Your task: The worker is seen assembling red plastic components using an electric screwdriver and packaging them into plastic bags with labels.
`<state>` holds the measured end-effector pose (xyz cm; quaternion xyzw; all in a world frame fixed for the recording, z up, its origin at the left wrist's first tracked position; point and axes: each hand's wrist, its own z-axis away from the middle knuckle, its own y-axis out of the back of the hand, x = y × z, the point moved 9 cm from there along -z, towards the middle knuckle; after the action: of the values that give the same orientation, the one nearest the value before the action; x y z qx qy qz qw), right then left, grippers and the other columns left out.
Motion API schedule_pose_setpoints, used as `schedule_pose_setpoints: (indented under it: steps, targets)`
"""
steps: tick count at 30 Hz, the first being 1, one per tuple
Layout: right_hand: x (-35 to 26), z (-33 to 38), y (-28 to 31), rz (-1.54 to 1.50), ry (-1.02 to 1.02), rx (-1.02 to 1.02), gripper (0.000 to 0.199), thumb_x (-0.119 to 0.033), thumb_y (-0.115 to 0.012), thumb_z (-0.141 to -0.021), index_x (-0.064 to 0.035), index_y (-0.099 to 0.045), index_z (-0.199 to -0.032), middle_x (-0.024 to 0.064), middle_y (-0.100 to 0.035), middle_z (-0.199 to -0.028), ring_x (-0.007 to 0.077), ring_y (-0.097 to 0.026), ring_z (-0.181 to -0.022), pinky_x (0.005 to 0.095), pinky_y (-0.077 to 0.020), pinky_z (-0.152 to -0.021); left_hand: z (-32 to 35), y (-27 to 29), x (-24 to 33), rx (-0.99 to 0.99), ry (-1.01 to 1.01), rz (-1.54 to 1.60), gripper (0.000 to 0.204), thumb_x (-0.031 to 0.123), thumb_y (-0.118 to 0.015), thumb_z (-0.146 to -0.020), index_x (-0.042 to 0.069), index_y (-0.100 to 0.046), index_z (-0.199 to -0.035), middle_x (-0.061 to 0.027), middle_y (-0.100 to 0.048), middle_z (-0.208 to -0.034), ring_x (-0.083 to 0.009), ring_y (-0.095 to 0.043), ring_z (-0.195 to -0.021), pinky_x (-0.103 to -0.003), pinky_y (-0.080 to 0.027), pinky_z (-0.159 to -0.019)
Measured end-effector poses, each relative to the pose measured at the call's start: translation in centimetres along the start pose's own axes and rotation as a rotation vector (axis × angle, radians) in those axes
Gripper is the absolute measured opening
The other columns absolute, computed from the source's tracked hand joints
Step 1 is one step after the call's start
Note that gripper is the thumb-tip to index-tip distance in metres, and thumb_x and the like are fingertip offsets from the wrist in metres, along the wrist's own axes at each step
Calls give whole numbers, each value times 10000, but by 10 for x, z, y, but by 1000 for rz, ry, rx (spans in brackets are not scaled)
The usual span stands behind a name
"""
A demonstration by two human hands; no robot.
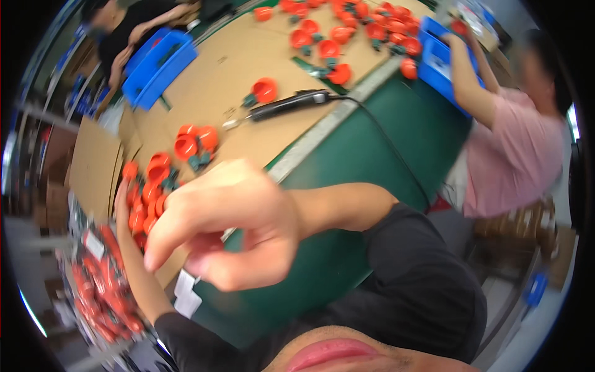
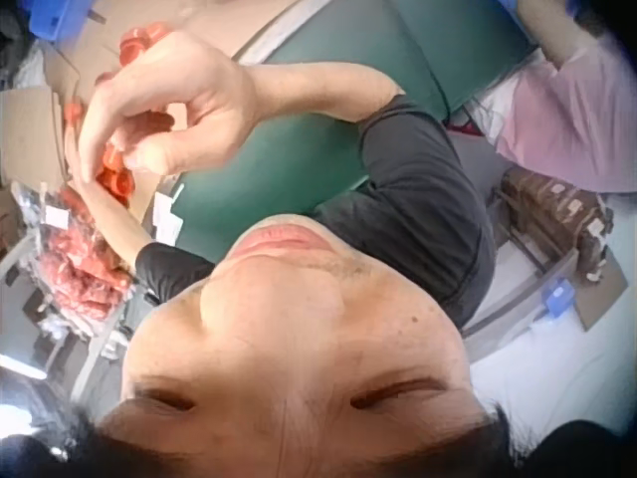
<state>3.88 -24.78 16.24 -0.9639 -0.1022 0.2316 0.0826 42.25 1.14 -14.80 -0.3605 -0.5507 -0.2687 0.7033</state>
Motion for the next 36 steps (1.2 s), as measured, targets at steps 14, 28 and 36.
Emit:
schedule_pose_setpoints:
  steps: [14, 28, 36]
  targets:
    - [23, 23, -29, 79, -302, -173, 254, -127, -639, -883, 58, -675, -1053, 68, -563, -696, 132, -522, -588, 257, -394, -554, 258, -52, 96, 1099, -216, -1370, 625, 527, -612, -1005, 26, -640, -1377, -243, -565, -1462, -411, -534, -1354, -457, -426, -1152]
    - [17, 18, -27, 198, -269, -217, 227, -5, -608, -756, 53, -709, -952, 58, -582, -630, 130, -536, -538, 261, -400, -528, 161, -44, 72, 943, -258, -663, 581, 487, -613, -1026, -10, -662, -1322, -179, -708, -1258, -264, -650, -1209, -372, -497, -1038]
    - [20, 10, -11, 208, -269, -148, 211, -5, -607, -754, 49, -706, -932, 59, -592, -629, 129, -522, -521, 268, -395, -509, 131, 120, 39, 1154, 5, 435, 1018, 560, -627, -980, 37, -82, -1662, -322, -303, -1616, -447, -434, -1445, -543, -463, -1134]
